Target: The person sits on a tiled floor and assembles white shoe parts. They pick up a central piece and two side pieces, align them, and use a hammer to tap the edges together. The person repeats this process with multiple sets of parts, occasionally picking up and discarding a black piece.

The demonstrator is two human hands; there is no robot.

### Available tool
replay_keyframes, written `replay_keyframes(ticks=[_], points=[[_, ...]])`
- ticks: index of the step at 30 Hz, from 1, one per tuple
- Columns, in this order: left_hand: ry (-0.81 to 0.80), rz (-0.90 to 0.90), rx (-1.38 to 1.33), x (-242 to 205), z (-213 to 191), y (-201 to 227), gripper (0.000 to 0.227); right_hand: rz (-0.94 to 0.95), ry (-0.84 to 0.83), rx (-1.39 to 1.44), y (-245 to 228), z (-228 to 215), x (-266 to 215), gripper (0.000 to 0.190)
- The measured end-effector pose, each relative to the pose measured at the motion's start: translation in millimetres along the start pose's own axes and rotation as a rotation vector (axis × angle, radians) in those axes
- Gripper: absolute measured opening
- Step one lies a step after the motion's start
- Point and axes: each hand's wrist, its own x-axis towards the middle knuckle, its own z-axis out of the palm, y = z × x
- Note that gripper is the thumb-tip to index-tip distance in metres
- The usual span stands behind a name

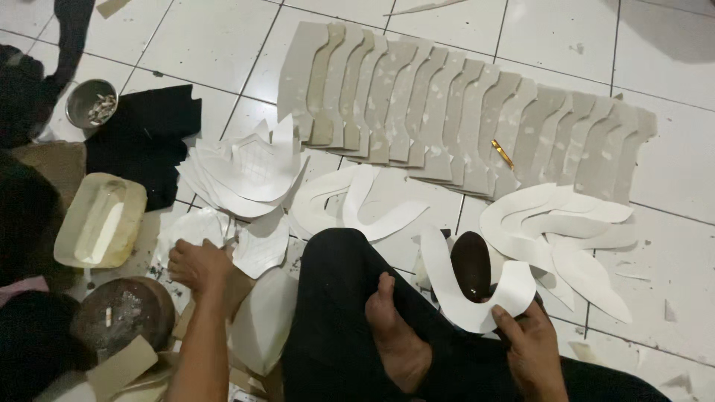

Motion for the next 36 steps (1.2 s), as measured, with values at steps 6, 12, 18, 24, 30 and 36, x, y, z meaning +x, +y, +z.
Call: replay_keyframes(ticks=[6, 12, 18, 24, 30, 36], points=[[-0.217, -0.111, 0.171, 21.4, 2.1, -26.8, 0.058, 0.057, 0.064, -0.009, -3.6, 5.7, -3.0, 0.047], [-0.062, -0.053, 0.201, 16.2, -15.3, -15.1, 0.060, 0.077, 0.108, -0.050, -3.7, 7.1, -2.8, 0.049], [0.017, -0.022, -0.467, 29.2, -2.5, -33.5, 0.027, 0.093, 0.065, -0.094, -15.5, 13.3, -10.5, 0.052], [0.283, 0.112, -0.696, 32.0, -16.1, -19.9, 0.020, 0.055, 0.047, -0.067, -12.2, 12.2, -7.9, 0.051], [0.015, -0.025, -1.063, -25.1, -72.0, 51.1, 0.031, 0.126, 0.091, -0.100, -26.1, 24.5, -18.6, 0.052], [-0.457, 0.036, -1.230, -96.7, -65.6, 108.5, 0.043, -0.068, -0.023, 0.152, 11.6, -15.0, -0.2, 0.045]])
